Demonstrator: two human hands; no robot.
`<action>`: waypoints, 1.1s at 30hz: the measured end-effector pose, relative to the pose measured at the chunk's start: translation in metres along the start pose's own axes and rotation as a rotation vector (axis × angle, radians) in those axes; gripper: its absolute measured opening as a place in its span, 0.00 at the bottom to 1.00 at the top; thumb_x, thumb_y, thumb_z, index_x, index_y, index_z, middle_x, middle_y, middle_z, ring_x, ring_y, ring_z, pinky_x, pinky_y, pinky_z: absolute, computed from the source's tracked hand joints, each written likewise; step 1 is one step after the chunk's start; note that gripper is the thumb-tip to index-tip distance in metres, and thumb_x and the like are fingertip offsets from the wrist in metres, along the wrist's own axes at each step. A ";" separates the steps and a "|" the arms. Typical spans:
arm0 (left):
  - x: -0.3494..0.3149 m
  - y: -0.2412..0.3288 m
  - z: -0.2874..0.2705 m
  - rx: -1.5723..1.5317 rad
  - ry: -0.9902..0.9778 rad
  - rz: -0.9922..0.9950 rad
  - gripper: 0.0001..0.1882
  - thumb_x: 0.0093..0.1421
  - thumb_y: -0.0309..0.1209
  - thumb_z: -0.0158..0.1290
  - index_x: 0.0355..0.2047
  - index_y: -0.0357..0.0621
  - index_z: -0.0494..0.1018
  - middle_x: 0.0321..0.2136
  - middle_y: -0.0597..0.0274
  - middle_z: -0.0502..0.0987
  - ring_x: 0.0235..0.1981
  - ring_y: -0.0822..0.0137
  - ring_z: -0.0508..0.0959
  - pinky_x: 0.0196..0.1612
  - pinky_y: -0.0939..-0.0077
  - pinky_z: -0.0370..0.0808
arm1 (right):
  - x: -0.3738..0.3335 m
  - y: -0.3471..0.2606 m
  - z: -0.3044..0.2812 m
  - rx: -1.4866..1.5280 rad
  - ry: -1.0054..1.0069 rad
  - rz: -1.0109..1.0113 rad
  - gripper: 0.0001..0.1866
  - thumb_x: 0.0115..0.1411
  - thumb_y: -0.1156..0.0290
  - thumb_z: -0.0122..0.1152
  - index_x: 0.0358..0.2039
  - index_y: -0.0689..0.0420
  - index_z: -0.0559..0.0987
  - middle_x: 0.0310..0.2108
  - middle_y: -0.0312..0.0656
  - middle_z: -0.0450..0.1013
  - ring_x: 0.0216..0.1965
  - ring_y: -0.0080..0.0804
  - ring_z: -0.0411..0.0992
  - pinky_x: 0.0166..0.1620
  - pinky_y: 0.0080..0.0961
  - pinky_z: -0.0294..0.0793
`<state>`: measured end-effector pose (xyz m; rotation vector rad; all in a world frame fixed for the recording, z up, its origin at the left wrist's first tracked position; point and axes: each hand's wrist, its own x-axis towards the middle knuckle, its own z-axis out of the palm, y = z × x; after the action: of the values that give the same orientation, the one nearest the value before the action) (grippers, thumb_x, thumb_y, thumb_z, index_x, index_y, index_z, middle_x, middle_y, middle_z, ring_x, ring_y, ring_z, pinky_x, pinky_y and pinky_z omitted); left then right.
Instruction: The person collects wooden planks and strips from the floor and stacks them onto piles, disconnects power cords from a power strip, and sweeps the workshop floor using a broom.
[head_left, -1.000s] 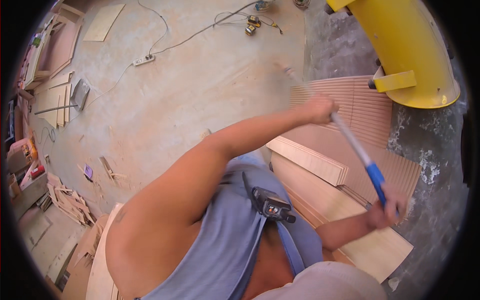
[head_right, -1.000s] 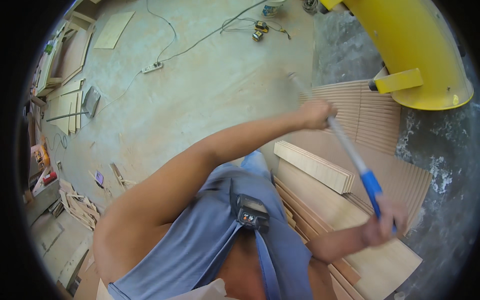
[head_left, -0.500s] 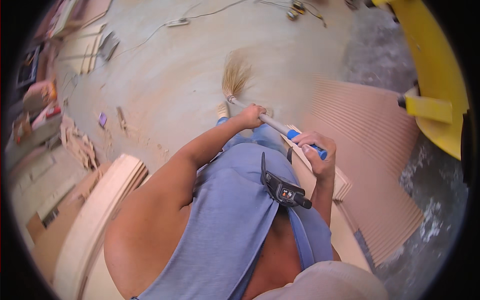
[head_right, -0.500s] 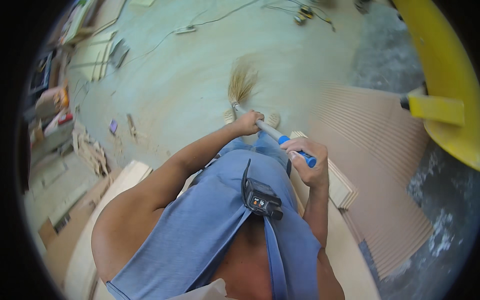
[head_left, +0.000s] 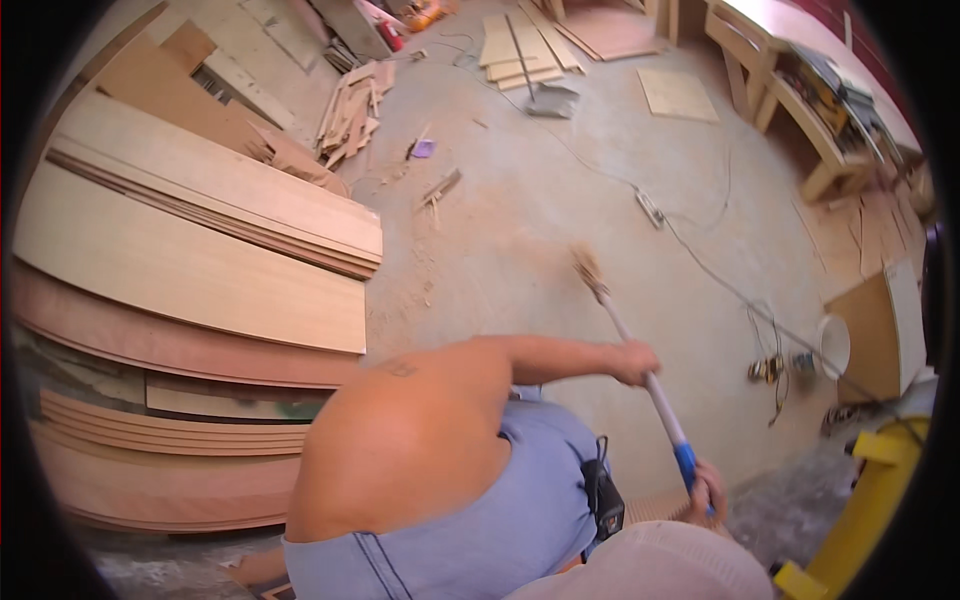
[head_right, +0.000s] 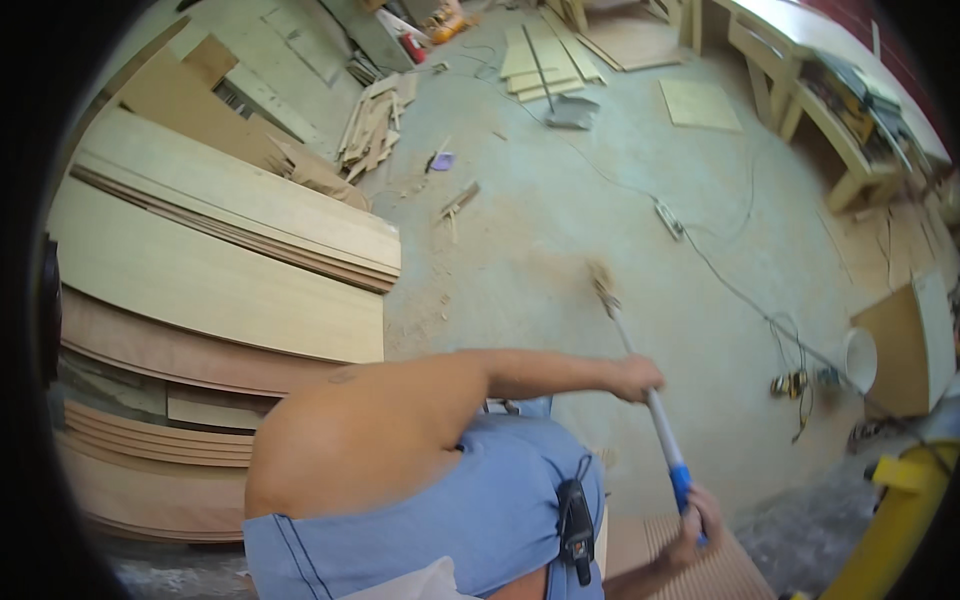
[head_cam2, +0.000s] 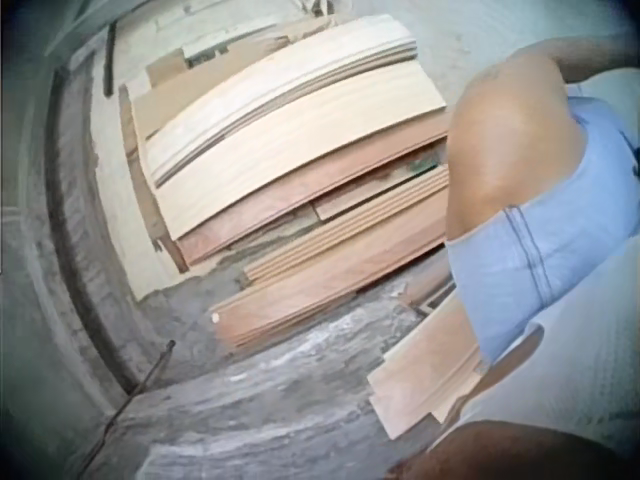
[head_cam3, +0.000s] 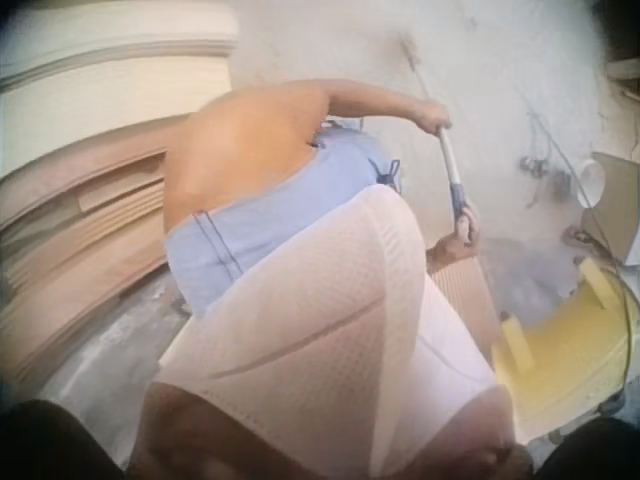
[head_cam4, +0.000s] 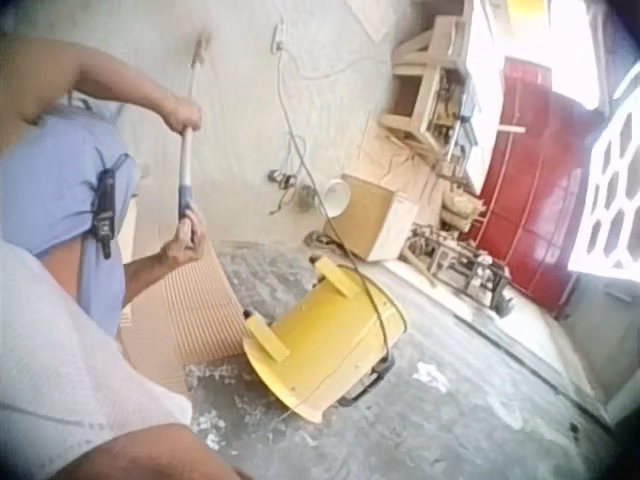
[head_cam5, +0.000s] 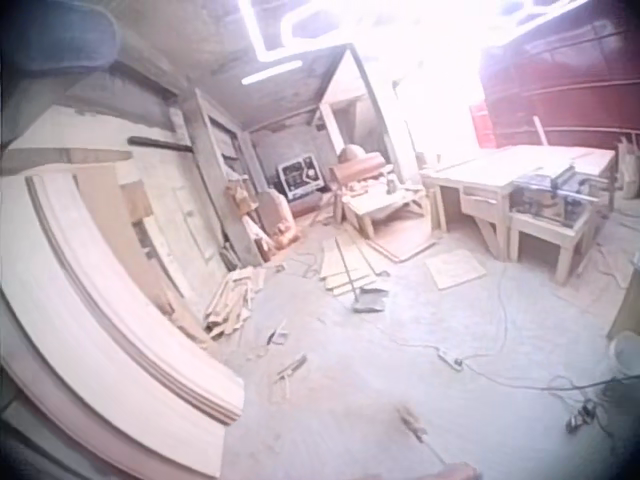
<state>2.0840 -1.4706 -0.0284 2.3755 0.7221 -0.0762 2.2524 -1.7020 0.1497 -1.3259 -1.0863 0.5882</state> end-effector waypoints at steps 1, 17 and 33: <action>0.023 0.014 0.004 0.004 0.048 0.157 0.14 0.44 0.43 0.61 0.24 0.49 0.75 0.25 0.55 0.77 0.32 0.51 0.77 0.34 0.57 0.73 | 0.000 -0.023 -0.006 -0.079 0.068 -0.067 0.07 0.49 0.77 0.49 0.26 0.67 0.75 0.31 0.53 0.74 0.35 0.42 0.73 0.43 0.37 0.71; -0.006 -0.231 -0.052 -0.184 0.161 0.046 0.10 0.44 0.39 0.58 0.23 0.49 0.73 0.26 0.53 0.76 0.33 0.49 0.76 0.34 0.53 0.71 | 0.127 0.004 0.311 -0.331 -0.200 0.066 0.05 0.52 0.78 0.55 0.28 0.64 0.78 0.26 0.46 0.76 0.28 0.34 0.75 0.36 0.28 0.73; 0.047 -0.130 -0.225 -0.350 0.183 0.497 0.11 0.45 0.41 0.57 0.19 0.48 0.72 0.22 0.51 0.75 0.29 0.48 0.76 0.32 0.55 0.72 | 0.190 -0.152 0.305 -0.476 0.090 -0.114 0.05 0.48 0.80 0.50 0.22 0.67 0.74 0.27 0.52 0.74 0.29 0.40 0.73 0.40 0.33 0.72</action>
<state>2.0283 -1.2292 0.0645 2.1669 0.1841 0.4466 2.0307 -1.4273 0.3156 -1.6656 -1.2649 0.1841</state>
